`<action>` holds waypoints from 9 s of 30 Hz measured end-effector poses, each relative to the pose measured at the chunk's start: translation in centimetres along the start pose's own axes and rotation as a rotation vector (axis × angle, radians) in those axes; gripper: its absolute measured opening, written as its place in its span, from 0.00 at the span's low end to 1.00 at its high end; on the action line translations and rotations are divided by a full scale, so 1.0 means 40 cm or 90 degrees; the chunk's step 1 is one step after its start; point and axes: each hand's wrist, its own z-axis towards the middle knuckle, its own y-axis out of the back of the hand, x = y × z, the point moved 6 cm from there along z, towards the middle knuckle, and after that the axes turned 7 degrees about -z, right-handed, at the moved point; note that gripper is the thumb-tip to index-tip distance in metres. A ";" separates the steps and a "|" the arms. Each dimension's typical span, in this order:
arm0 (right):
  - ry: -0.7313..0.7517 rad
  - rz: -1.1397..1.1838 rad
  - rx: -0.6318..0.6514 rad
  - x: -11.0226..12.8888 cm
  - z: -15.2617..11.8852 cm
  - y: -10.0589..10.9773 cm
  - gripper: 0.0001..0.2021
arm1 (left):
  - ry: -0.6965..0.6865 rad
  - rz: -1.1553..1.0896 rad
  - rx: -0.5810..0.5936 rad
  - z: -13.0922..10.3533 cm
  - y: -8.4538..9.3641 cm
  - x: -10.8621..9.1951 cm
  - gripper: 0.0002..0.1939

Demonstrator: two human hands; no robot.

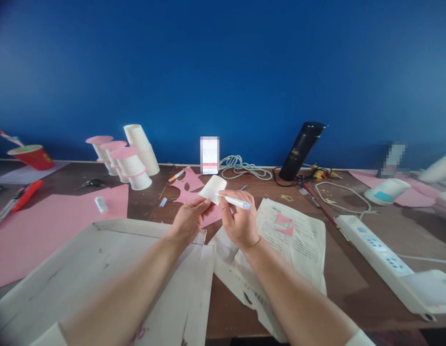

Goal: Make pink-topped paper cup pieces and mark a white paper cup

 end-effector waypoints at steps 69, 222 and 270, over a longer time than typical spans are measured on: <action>-0.002 -0.022 0.011 -0.003 0.002 -0.006 0.07 | 0.030 -0.056 0.029 -0.011 -0.020 0.000 0.07; 0.018 -0.021 0.021 0.005 0.001 -0.007 0.05 | 0.063 -0.145 0.003 -0.016 -0.010 -0.013 0.02; 0.001 -0.019 0.002 0.004 0.000 -0.003 0.06 | 0.026 -0.042 0.034 -0.015 -0.018 -0.007 0.08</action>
